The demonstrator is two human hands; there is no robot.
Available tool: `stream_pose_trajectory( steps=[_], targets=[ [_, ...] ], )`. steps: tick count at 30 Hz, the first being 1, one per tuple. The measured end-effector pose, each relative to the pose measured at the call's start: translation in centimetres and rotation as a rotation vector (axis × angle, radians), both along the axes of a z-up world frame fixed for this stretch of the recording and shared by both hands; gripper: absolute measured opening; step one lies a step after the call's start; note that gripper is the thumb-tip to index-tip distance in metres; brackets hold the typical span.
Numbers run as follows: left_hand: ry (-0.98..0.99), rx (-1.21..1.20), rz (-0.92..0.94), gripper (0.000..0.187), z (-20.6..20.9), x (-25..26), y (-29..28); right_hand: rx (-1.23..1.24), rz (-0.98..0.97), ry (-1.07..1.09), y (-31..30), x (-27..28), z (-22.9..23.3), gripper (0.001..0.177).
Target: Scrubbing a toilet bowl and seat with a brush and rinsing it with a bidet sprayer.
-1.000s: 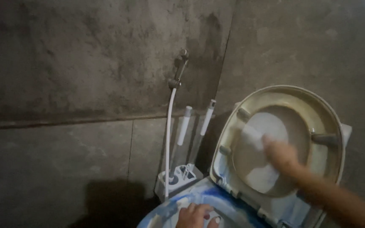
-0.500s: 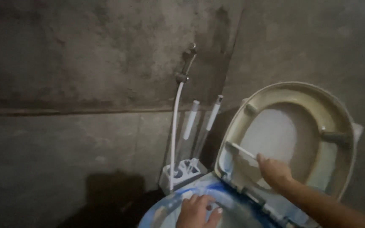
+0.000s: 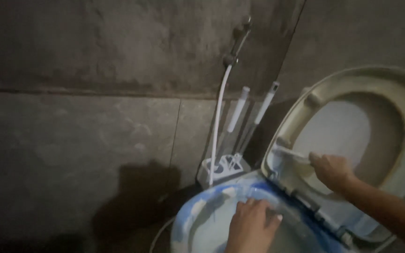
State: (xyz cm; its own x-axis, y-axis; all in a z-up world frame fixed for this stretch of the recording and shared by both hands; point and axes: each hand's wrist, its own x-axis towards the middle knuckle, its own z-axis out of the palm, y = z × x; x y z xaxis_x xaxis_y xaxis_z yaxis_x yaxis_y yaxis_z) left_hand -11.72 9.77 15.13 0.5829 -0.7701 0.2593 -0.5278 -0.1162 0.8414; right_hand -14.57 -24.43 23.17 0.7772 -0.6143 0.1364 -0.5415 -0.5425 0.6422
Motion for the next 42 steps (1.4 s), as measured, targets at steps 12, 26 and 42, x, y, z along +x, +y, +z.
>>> stream_pose_trajectory(
  steps=[12, 26, 42],
  targets=[
    [-0.157, -0.062, 0.053, 0.037, 0.3, -2.5, 0.6, -0.07, -0.01, 0.159, 5.6, -0.4, 4.7, 0.035],
    [-0.224, -0.082, 0.108, 0.04, -0.8, -4.1, -1.4, -0.03, 0.087, -0.135, -1.4, 4.4, -2.0, 0.029],
    [-0.065, 0.178, 0.029, 0.042, 2.5, -1.5, 2.8, -0.11, 0.048, 0.315, -3.5, 2.4, -6.6, 0.038]
  ],
)
